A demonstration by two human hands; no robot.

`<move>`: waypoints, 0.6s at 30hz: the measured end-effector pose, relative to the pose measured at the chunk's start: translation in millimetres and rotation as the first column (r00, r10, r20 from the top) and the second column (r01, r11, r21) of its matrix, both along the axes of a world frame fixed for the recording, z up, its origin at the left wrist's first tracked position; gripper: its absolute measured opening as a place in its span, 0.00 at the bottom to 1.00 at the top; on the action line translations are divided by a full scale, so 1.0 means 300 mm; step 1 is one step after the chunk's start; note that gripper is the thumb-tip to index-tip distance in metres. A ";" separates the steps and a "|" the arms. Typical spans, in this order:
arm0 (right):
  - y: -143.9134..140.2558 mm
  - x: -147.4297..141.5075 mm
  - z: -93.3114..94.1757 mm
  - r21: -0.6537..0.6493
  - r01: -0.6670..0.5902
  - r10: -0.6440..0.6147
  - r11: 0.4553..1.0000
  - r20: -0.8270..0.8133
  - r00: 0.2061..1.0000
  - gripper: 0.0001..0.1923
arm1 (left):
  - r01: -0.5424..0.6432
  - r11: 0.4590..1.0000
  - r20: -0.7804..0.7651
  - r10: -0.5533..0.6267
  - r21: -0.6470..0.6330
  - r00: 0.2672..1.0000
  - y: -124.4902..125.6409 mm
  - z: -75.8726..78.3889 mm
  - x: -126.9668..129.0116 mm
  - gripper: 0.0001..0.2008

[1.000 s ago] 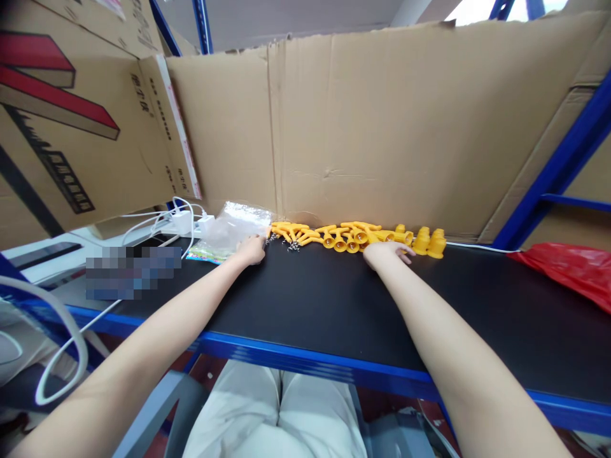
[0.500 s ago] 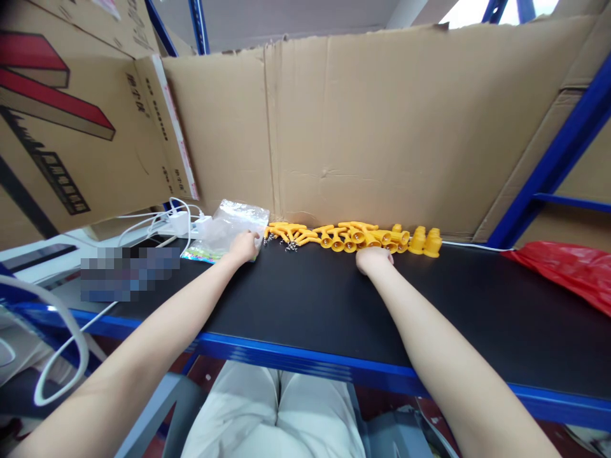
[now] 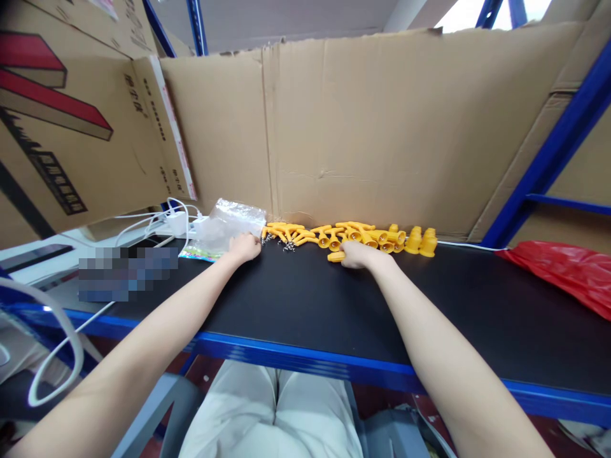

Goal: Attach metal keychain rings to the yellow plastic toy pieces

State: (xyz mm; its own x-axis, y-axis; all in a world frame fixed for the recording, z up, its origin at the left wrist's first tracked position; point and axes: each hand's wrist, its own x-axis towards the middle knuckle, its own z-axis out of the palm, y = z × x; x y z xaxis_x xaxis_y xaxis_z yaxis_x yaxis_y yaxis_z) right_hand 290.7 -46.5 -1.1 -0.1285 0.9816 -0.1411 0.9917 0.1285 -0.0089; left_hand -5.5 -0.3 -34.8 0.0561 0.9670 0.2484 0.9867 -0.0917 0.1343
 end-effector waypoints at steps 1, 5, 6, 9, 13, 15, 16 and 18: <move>0.002 0.001 -0.003 0.003 0.002 -0.002 1.000 -0.010 1.000 0.10 | 0.012 1.000 -0.015 -0.012 -0.002 1.000 0.001 -0.004 -0.001 0.17; 0.006 0.006 -0.008 0.007 0.012 -0.011 1.000 -0.039 0.999 0.12 | 0.107 0.994 -0.061 -0.106 0.017 0.992 0.012 -0.024 -0.005 0.20; 0.005 0.006 -0.008 0.008 0.011 -0.010 1.000 -0.041 0.999 0.12 | 0.141 0.990 -0.064 -0.140 0.027 0.988 0.015 -0.028 -0.007 0.21; 0.003 0.005 -0.007 0.012 -0.001 0.001 1.000 -0.032 0.999 0.12 | 0.222 0.975 -0.047 -0.221 0.024 0.974 0.021 -0.034 -0.008 0.24; 0.007 0.007 -0.013 0.011 0.002 -0.002 1.000 -0.036 0.999 0.13 | 0.208 0.978 -0.004 -0.208 -0.017 0.978 0.024 -0.035 -0.005 0.26; 0.013 0.009 -0.018 0.022 0.005 -0.004 1.000 -0.037 0.999 0.13 | 0.186 0.982 0.017 -0.185 -0.037 0.983 0.030 -0.038 -0.005 0.28; 0.016 0.011 -0.020 0.028 0.004 -0.002 1.000 -0.038 0.999 0.13 | 0.179 0.983 0.029 -0.178 -0.050 0.984 0.034 -0.040 -0.005 0.29; 0.021 0.013 -0.024 0.033 -0.001 0.002 0.999 -0.042 0.999 0.13 | 0.176 0.981 0.055 -0.172 -0.076 0.983 0.047 -0.047 -0.008 0.30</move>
State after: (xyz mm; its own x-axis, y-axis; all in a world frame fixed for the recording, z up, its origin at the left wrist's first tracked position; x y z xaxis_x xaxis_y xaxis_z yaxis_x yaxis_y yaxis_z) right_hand 294.4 -40.2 -8.3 -0.1348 0.9855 -0.1031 0.9904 0.1307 -0.0458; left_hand -8.0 13.9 -49.0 0.2154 0.9603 0.1771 0.9487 -0.2488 0.1949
